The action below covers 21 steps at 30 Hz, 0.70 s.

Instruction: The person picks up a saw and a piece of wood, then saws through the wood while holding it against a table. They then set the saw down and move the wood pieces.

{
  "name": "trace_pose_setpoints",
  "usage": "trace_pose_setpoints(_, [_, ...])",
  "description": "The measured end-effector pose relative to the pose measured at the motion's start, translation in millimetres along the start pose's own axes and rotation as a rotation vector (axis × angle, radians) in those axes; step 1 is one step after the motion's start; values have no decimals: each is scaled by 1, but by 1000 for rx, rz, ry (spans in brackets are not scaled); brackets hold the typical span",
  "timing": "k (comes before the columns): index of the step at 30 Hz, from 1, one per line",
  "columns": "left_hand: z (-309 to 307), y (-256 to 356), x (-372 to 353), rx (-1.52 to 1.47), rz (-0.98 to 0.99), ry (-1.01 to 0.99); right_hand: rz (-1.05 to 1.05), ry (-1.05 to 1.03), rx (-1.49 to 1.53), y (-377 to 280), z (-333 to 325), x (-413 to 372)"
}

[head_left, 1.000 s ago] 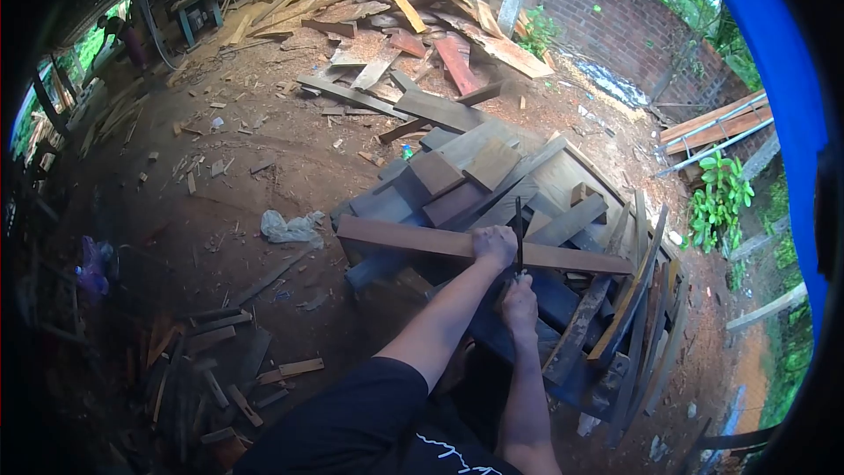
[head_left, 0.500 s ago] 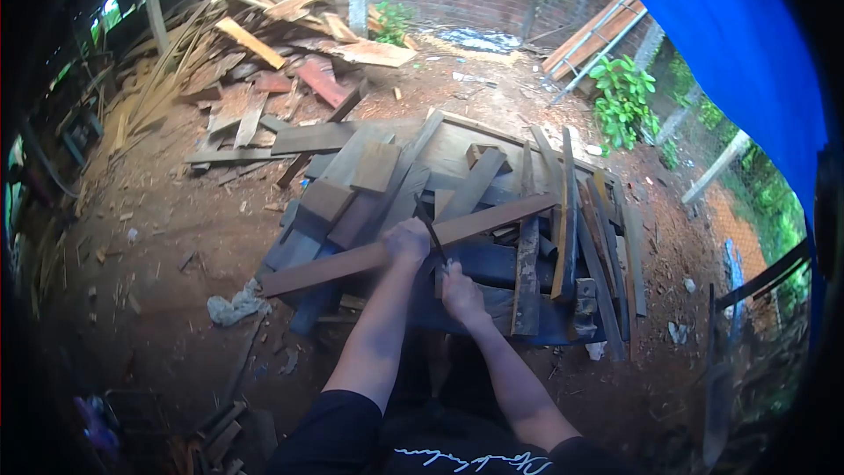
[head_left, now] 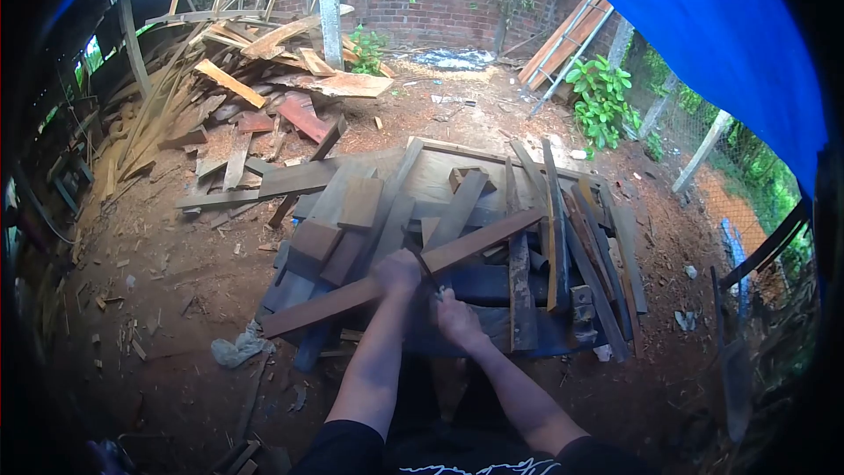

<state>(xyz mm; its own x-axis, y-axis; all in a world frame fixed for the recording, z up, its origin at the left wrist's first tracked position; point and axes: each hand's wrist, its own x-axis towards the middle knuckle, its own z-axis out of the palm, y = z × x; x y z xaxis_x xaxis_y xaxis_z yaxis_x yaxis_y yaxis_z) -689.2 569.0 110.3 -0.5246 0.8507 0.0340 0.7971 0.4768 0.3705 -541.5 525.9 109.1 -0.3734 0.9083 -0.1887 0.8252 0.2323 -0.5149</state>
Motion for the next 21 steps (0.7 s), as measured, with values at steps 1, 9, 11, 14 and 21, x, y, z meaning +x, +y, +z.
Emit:
trace_pose_setpoints(1, [1, 1, 1, -10, -4, 5, -15, -18, -5, 6, 0, -8])
trace_pose_setpoints(9, [21, -6, 7, 5, -18, 49, -69, 28, 41, -3, 12, 42])
trace_pose_setpoints(11, [23, -5, 8, 14, -32, 44, -48, 1, 61, 3, 5, 22])
trace_pose_setpoints(14, [28, -5, 11, 41, -57, 41, 19, -66, 14, 10, -3, -12])
trace_pose_setpoints(21, [3, 9, 1, 11, -62, -15, -74, 18, 90, -1, 9, 47])
